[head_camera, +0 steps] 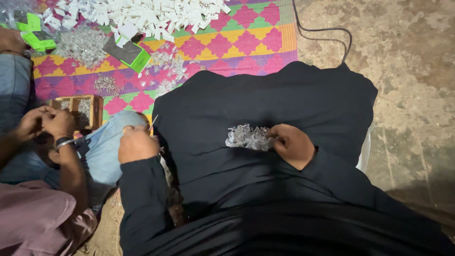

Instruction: The person sits on the floor and uses a small screwdriver to manipulate tiny metallic components held in the left hand. The person repeatedly inserts and adjusts the components, working on a small pile of parts on their lap.

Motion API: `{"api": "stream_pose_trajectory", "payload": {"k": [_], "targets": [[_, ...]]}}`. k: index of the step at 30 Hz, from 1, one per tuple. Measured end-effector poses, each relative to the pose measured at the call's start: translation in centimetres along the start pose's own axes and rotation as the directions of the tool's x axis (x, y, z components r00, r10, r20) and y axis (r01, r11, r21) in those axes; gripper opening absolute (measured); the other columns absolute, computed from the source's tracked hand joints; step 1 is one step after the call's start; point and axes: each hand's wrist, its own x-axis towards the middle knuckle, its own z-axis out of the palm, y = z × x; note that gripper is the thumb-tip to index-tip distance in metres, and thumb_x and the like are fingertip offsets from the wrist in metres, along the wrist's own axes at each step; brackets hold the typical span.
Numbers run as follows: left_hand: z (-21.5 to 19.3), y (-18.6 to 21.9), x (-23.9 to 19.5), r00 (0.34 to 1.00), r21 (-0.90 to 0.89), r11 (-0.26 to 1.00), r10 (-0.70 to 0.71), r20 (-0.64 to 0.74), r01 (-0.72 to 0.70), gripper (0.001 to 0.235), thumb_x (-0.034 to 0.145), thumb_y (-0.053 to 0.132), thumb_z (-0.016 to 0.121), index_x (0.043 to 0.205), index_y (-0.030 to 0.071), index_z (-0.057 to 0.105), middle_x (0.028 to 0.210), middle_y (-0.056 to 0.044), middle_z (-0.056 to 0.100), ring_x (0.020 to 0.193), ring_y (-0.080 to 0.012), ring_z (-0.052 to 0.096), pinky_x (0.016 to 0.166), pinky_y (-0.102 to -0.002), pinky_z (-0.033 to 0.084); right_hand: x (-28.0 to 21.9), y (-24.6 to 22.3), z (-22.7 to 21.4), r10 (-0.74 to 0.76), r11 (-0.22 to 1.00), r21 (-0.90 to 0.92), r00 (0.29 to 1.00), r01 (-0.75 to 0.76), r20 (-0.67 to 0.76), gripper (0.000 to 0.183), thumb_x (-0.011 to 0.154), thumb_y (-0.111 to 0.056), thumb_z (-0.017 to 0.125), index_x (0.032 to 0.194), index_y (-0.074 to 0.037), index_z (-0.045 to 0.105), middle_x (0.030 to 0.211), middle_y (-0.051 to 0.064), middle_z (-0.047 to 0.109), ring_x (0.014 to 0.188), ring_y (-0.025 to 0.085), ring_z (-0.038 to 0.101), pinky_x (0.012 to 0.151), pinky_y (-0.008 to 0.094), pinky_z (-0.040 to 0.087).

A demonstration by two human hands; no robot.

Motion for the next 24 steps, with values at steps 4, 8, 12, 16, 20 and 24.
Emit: {"api": "stream_pose_trajectory", "payload": {"k": [4, 8, 12, 16, 20, 24], "targets": [[1.7, 4.0, -1.0, 0.991, -0.330, 0.935, 0.118, -0.058, -0.130, 0.017, 0.086, 0.023, 0.074, 0.093, 0.008, 0.074, 0.097, -0.016, 0.069, 0.092, -0.0399, 0.066, 0.079, -0.051, 0.053, 0.0, -0.3, -0.3, -0.076, 0.996, 0.036, 0.996, 0.078, -0.047, 0.028, 0.079, 0.003, 0.059, 0.104, -0.003, 0.072, 0.098, 0.012, 0.072, 0.088, 0.026, 0.069, 0.078, 0.034, 0.054], [4.0, 10.0, -3.0, 0.898, -0.492, 0.824, 0.406, 0.166, -0.281, 0.009, 0.084, 0.021, 0.074, 0.088, 0.014, 0.076, 0.092, -0.013, 0.069, 0.086, -0.0380, 0.067, 0.072, -0.051, 0.052, -0.4, -0.7, 0.0, -0.031, 0.993, 0.110, 0.998, 0.037, -0.054, 0.026, 0.081, 0.005, 0.060, 0.104, -0.001, 0.071, 0.100, 0.012, 0.072, 0.091, 0.023, 0.070, 0.080, 0.032, 0.054], [6.5, 14.3, -4.8, 0.850, -0.450, 0.797, 0.508, 0.141, -0.402, 0.014, 0.075, 0.019, 0.074, 0.083, 0.008, 0.070, 0.090, -0.014, 0.065, 0.081, -0.0349, 0.068, 0.068, -0.047, 0.054, -0.8, -0.2, 0.2, 0.035, 0.989, 0.145, 0.999, -0.030, -0.035, 0.021, 0.084, 0.004, 0.063, 0.103, -0.001, 0.071, 0.101, 0.011, 0.071, 0.093, 0.021, 0.070, 0.080, 0.031, 0.055], [7.9, 15.0, -4.6, 0.860, -0.303, 0.824, 0.509, 0.027, -0.479, 0.009, 0.081, 0.015, 0.073, 0.079, 0.007, 0.069, 0.087, -0.014, 0.066, 0.078, -0.0334, 0.069, 0.066, -0.046, 0.055, -0.8, 0.8, 0.2, 0.059, 0.986, 0.155, 0.998, -0.055, -0.023, 0.019, 0.085, 0.002, 0.066, 0.102, -0.002, 0.073, 0.098, 0.010, 0.072, 0.089, 0.018, 0.070, 0.078, 0.029, 0.055], [8.3, 14.5, -4.0, 0.880, -0.712, 0.636, 0.471, 0.055, -0.296, 0.011, 0.082, 0.016, 0.074, 0.080, 0.005, 0.073, 0.080, -0.014, 0.072, 0.072, -0.0306, 0.070, 0.064, -0.041, 0.054, -0.7, 1.9, 0.6, 0.147, 0.924, 0.346, 0.987, -0.162, 0.071, 0.019, 0.092, -0.004, 0.066, 0.110, -0.002, 0.071, 0.098, 0.006, 0.073, 0.085, 0.012, 0.067, 0.075, 0.026, 0.055], [8.4, 15.8, -5.2, 0.829, -0.926, 0.369, 0.494, 0.262, 0.072, 0.011, 0.089, 0.013, 0.072, 0.088, 0.003, 0.073, 0.075, -0.008, 0.071, 0.067, -0.0133, 0.065, 0.063, -0.029, 0.053, 0.0, 2.5, 1.2, 0.084, 0.869, 0.478, 0.990, -0.130, 0.117, 0.032, 0.091, -0.006, 0.070, 0.123, -0.002, 0.065, 0.101, 0.003, 0.071, 0.085, 0.007, 0.065, 0.075, 0.025, 0.054]]}}
